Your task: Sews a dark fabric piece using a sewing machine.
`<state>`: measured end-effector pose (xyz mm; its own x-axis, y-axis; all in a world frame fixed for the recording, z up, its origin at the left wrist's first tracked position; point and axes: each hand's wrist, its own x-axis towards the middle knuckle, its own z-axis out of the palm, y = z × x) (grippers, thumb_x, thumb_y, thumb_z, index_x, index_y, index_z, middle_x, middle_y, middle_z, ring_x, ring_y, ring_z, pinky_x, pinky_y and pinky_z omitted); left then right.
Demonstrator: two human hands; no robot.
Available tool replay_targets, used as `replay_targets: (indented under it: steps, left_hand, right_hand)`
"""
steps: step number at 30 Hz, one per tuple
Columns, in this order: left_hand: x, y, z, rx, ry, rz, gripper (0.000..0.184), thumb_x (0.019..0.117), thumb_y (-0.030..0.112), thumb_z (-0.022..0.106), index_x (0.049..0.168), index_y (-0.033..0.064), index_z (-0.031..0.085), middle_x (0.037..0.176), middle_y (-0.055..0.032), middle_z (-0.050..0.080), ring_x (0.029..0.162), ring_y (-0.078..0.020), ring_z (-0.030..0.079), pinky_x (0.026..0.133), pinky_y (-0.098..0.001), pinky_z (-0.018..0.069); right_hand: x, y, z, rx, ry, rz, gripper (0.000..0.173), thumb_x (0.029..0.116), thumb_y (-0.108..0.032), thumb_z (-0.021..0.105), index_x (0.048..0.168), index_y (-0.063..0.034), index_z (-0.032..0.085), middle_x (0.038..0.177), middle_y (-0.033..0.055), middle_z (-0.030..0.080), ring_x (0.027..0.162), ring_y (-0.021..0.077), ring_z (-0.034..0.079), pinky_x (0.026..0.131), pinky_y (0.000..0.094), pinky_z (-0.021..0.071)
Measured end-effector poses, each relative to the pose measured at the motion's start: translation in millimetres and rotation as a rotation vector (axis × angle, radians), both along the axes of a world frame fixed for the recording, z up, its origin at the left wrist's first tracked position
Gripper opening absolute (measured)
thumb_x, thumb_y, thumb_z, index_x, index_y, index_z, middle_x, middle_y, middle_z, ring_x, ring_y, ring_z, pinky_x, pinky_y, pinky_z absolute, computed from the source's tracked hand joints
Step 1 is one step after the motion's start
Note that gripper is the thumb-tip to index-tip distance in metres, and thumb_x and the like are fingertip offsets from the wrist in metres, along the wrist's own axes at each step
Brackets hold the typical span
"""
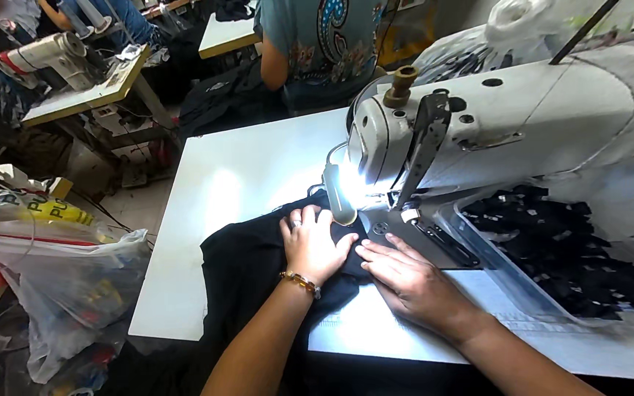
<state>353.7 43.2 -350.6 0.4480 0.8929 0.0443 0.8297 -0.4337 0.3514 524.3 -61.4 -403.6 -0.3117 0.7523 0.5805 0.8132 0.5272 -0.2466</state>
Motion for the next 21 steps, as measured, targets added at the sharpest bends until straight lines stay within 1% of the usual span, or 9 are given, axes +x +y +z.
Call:
replay_targets:
  steps: [4, 6, 7, 9, 13, 15, 17, 21]
  left_hand:
    - [1.3, -0.1, -5.2, 0.023, -0.003, 0.02, 0.057, 0.0908, 0.063, 0.064, 0.126, 0.0192, 0.068, 0.142, -0.0064, 0.057, 0.139, -0.0317, 0.044, 0.116, -0.0615, 0.0261]
    - [0.6, -1.9, -4.2, 0.021, 0.003, 0.021, 0.057, 0.0906, 0.063, 0.064, 0.127, 0.0192, 0.068, 0.144, -0.0066, 0.056, 0.14, -0.0319, 0.043, 0.116, -0.0616, 0.0256]
    - [-0.2, -4.1, -3.4, 0.026, 0.003, 0.017, 0.057, 0.0907, 0.062, 0.065, 0.128, 0.0187, 0.067, 0.145, -0.0075, 0.054, 0.141, -0.0328, 0.043, 0.116, -0.0622, 0.0256]
    - [-2.3, -9.0, -5.4, 0.076, -0.009, -0.002, 0.056, 0.0911, 0.061, 0.065, 0.126, 0.0167, 0.067, 0.144, -0.0103, 0.054, 0.138, -0.0356, 0.044, 0.113, -0.0643, 0.0287]
    - [-2.5, -12.4, -10.2, 0.086, -0.005, 0.008, 0.054, 0.0901, 0.062, 0.065, 0.123, 0.0199, 0.069, 0.141, -0.0069, 0.057, 0.137, -0.0318, 0.046, 0.116, -0.062, 0.0271]
    - [-3.3, -15.1, -11.8, 0.101, -0.005, 0.011, 0.054, 0.09, 0.063, 0.064, 0.123, 0.0206, 0.069, 0.141, -0.0072, 0.057, 0.137, -0.0316, 0.047, 0.116, -0.0615, 0.0275]
    - [-4.5, -18.8, -12.4, 0.119, -0.012, 0.01, 0.054, 0.0902, 0.061, 0.064, 0.124, 0.0198, 0.069, 0.141, -0.0089, 0.057, 0.137, -0.0331, 0.047, 0.115, -0.0629, 0.0279]
    - [-3.5, -20.4, -14.0, 0.108, 0.0, 0.02, 0.054, 0.09, 0.064, 0.063, 0.124, 0.0215, 0.069, 0.141, -0.0063, 0.057, 0.137, -0.0311, 0.047, 0.117, -0.0615, 0.0263]
  right_hand:
    - [0.3, 0.1, -0.4, -0.007, -0.011, 0.0, 0.03, 0.0924, -0.014, 0.048, 0.092, -0.0026, 0.076, 0.122, 0.0123, 0.073, 0.126, 0.0294, 0.065, 0.113, 0.0547, 0.0434]
    - [0.2, -0.7, 0.9, -0.001, -0.007, 0.007, 0.03, 0.0923, -0.014, 0.048, 0.091, -0.0028, 0.076, 0.12, 0.0123, 0.074, 0.125, 0.0297, 0.065, 0.113, 0.0548, 0.0431]
    - [0.4, -1.1, 1.1, 0.012, -0.009, 0.014, 0.03, 0.0928, -0.014, 0.048, 0.09, -0.0029, 0.076, 0.118, 0.0125, 0.075, 0.124, 0.0299, 0.066, 0.113, 0.0551, 0.0428]
    - [1.4, -2.4, 0.4, 0.033, -0.018, 0.027, 0.03, 0.0931, -0.014, 0.048, 0.088, -0.0034, 0.075, 0.116, 0.0123, 0.075, 0.123, 0.0294, 0.067, 0.114, 0.0552, 0.0423]
    - [2.8, -3.9, -0.7, 0.05, -0.006, 0.05, 0.028, 0.092, -0.013, 0.049, 0.086, -0.0047, 0.075, 0.11, 0.0103, 0.077, 0.121, 0.0277, 0.067, 0.116, 0.0559, 0.0398]
    - [3.0, -5.2, -1.0, 0.062, -0.002, 0.065, 0.028, 0.0912, -0.014, 0.049, 0.085, -0.0053, 0.075, 0.109, 0.0097, 0.077, 0.121, 0.0275, 0.068, 0.116, 0.0564, 0.0395]
    - [3.7, -7.2, -1.1, 0.063, -0.002, 0.086, 0.028, 0.0923, -0.014, 0.049, 0.086, -0.0054, 0.075, 0.11, 0.0099, 0.077, 0.122, 0.0274, 0.067, 0.117, 0.0569, 0.0382]
    - [6.0, -7.8, -2.5, 0.071, -0.006, 0.112, 0.027, 0.0922, -0.014, 0.05, 0.085, -0.006, 0.074, 0.111, 0.0103, 0.077, 0.122, 0.0274, 0.067, 0.117, 0.0572, 0.0377]
